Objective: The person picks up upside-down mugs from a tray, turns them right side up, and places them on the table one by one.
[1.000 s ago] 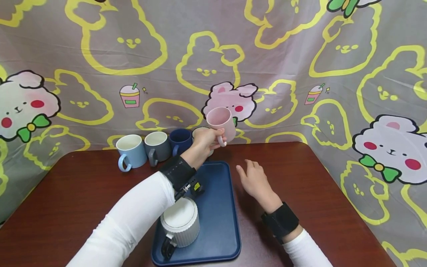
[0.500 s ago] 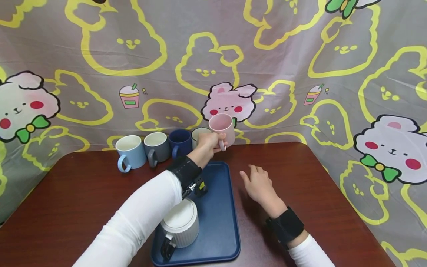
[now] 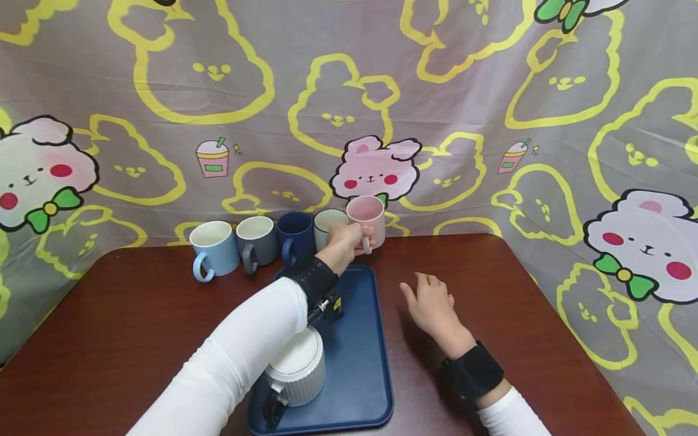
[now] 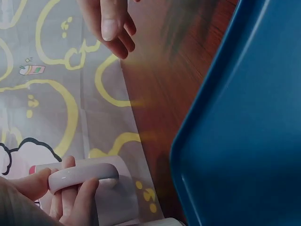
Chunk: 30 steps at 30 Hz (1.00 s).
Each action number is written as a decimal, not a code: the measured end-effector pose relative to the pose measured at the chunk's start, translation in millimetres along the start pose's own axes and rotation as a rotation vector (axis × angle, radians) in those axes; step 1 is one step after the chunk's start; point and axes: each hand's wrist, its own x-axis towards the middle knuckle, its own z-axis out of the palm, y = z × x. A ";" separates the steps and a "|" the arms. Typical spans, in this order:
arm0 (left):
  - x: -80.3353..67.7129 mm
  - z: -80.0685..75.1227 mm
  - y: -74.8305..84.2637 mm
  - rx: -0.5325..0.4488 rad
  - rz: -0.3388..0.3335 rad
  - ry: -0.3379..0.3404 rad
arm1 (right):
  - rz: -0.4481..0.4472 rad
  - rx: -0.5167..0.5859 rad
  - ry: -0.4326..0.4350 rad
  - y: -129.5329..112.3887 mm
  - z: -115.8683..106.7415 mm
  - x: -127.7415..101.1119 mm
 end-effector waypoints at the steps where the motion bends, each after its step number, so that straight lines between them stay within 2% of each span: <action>1: 0.3 0.9 -0.6 0.010 0.002 0.006 | -0.001 -0.002 0.002 0.6 -0.1 -0.3; 10: 4.4 4.6 -6.0 0.101 -0.007 0.017 | -0.012 0.001 0.017 1.7 -1.1 -1.5; 17: 5.1 6.4 -12.6 0.238 -0.028 0.068 | -0.009 -0.018 0.030 5.1 -0.7 -4.3; 24: 3.2 9.6 -17.0 0.283 -0.021 0.133 | 0.003 -0.031 0.046 9.7 -2.7 -7.4; 30: 4.1 11.7 -19.7 0.312 -0.013 0.164 | -0.002 -0.026 0.063 11.5 -4.5 -6.4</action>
